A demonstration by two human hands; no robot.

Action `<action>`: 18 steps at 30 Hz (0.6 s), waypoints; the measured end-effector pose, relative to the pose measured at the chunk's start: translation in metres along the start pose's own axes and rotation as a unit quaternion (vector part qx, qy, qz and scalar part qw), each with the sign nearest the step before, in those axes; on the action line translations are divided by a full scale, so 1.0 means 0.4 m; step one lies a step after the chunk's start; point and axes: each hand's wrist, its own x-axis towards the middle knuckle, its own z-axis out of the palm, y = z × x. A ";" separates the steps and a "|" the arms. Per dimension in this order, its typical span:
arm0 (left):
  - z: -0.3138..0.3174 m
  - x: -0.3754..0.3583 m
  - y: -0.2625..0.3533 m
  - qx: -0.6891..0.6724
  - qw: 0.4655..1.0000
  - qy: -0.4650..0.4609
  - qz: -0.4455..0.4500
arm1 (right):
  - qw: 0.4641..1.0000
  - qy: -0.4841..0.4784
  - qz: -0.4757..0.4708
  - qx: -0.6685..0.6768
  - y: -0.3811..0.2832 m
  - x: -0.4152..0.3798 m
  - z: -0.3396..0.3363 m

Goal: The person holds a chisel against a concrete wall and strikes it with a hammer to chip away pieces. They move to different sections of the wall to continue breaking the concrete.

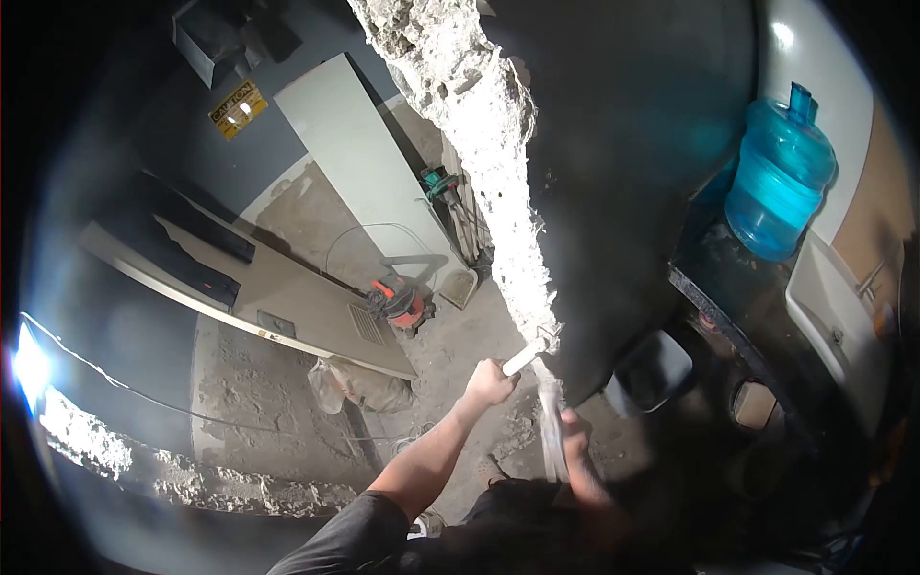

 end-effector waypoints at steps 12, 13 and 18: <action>0.008 0.021 -0.017 0.051 0.999 0.018 0.000 | 0.984 0.000 -0.008 -0.178 -0.197 0.058 -0.014; 0.003 0.013 -0.008 0.044 0.999 0.019 0.001 | 0.984 0.001 -0.012 -0.176 -0.202 0.074 -0.018; 0.033 0.006 0.008 0.044 0.998 0.029 -0.038 | 0.979 -0.031 0.011 -0.201 -0.222 0.081 -0.032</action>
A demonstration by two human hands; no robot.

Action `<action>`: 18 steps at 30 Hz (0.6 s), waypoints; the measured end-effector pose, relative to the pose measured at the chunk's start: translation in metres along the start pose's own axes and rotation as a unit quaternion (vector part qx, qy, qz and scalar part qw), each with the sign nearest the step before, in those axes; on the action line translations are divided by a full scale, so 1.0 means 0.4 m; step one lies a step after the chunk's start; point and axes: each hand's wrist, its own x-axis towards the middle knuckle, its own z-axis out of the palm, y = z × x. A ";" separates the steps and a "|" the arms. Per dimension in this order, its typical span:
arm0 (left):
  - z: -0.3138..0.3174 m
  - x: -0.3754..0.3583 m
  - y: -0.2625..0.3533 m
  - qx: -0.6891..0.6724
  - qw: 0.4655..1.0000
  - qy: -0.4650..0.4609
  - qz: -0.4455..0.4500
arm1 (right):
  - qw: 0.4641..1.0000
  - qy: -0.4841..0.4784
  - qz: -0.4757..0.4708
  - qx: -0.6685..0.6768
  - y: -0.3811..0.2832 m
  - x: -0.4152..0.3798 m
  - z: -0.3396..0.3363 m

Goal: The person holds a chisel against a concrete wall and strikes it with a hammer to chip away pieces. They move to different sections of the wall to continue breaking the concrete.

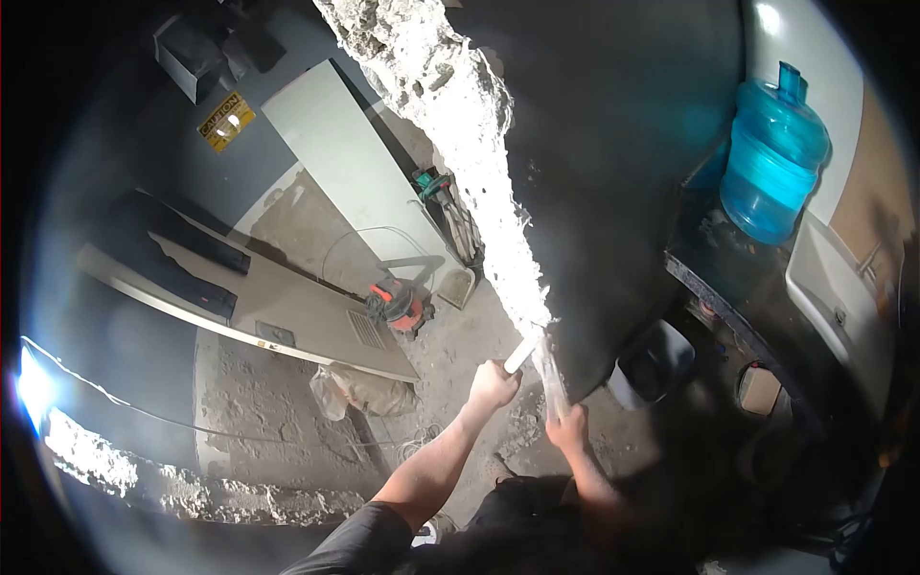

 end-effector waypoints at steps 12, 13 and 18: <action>-0.018 -0.004 0.015 0.036 0.999 0.004 -0.018 | 0.997 0.035 -0.028 0.060 0.006 -0.010 0.021; -0.017 -0.012 0.005 0.030 0.999 -0.003 -0.020 | 0.997 0.031 -0.024 0.064 0.009 -0.035 0.038; -0.012 -0.011 0.010 0.032 0.999 0.005 -0.015 | 0.991 -0.014 -0.123 0.053 0.048 0.000 0.062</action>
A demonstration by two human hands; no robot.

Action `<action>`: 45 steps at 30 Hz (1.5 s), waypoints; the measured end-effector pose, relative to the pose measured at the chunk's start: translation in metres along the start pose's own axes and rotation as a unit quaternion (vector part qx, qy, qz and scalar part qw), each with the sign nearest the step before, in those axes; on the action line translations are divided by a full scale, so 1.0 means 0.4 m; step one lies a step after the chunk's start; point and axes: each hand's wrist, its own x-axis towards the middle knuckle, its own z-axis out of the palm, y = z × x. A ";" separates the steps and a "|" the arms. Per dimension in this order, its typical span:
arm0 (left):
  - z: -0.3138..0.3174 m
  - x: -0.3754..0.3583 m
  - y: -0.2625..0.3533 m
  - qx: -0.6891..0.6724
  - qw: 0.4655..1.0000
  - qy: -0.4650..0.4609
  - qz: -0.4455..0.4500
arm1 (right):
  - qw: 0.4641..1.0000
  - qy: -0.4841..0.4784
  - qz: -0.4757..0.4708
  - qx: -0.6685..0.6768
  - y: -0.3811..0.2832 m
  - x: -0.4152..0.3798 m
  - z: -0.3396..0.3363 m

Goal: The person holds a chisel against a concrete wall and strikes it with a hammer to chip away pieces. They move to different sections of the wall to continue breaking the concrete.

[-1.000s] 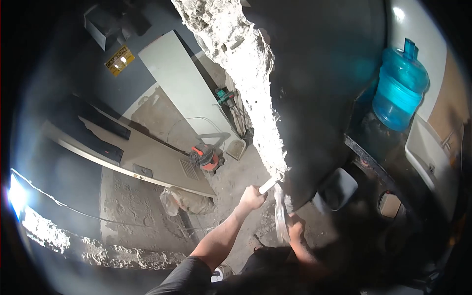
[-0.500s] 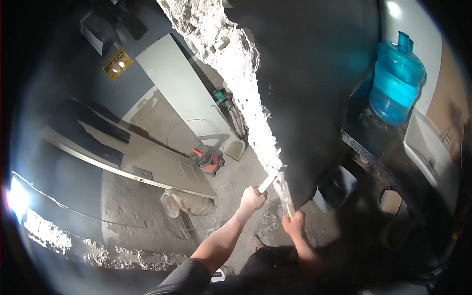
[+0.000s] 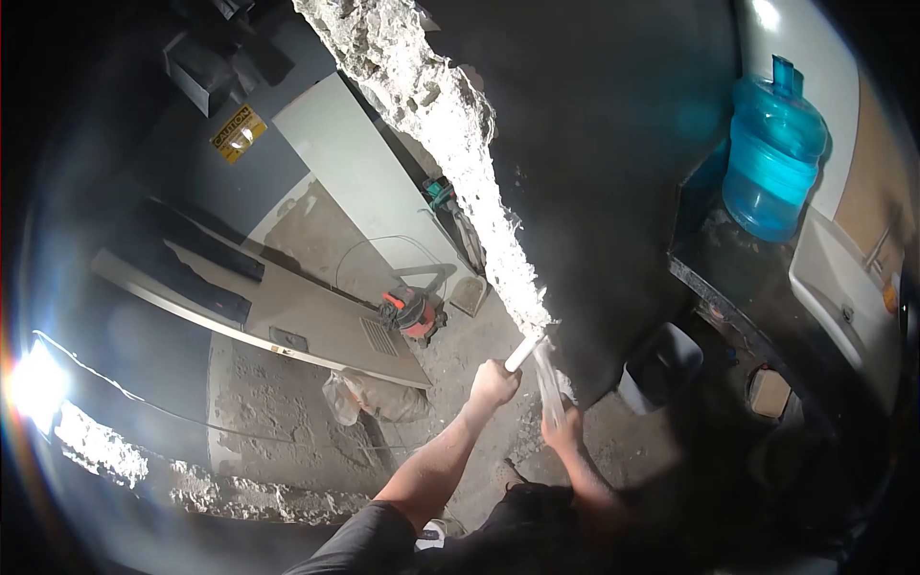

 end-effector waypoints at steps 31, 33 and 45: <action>0.137 0.012 -0.418 -0.126 0.981 -0.025 -0.146 | 0.974 -0.011 0.224 -0.046 -0.048 -0.147 -0.098; 0.234 -0.047 -0.698 0.127 0.990 -0.042 -0.046 | 0.958 -0.038 0.270 -0.084 -0.005 -0.252 -0.146; 0.131 -0.111 -0.292 -0.003 0.998 0.064 -0.014 | 0.919 -0.037 0.357 -0.162 0.036 -0.397 -0.204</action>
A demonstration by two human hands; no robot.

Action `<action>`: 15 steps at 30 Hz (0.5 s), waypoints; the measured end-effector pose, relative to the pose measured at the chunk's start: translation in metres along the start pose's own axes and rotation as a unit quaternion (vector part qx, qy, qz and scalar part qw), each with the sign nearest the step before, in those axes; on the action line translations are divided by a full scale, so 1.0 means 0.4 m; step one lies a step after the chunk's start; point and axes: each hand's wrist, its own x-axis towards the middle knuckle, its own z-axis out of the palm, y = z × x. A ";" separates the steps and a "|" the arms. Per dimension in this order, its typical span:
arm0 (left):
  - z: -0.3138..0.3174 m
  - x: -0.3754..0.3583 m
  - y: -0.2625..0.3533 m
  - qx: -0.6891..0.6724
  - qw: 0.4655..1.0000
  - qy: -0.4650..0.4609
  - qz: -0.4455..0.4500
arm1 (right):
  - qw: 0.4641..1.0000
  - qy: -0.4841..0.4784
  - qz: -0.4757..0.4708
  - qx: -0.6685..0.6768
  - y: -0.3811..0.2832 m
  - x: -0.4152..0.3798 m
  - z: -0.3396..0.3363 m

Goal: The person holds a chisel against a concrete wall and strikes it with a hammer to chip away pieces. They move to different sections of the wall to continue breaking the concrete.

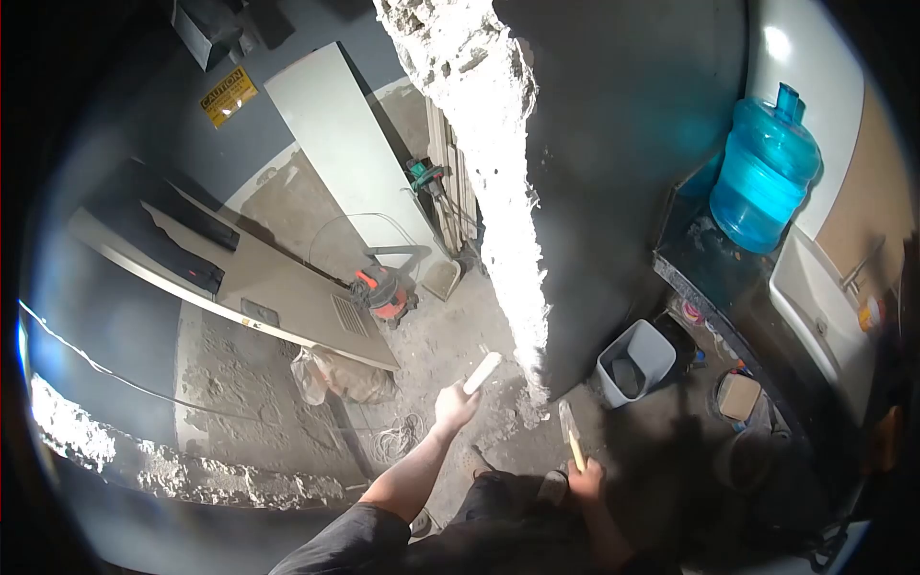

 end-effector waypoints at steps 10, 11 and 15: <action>-0.057 0.118 0.195 0.044 0.993 -0.014 0.109 | 0.988 0.060 -0.051 0.132 -0.235 0.051 -0.068; -0.060 0.125 0.199 0.044 0.993 -0.021 0.110 | 0.988 0.060 -0.050 0.132 -0.249 0.050 -0.069; -0.060 0.134 0.196 0.052 0.993 -0.024 0.102 | 0.978 0.064 -0.091 0.175 -0.308 0.045 -0.069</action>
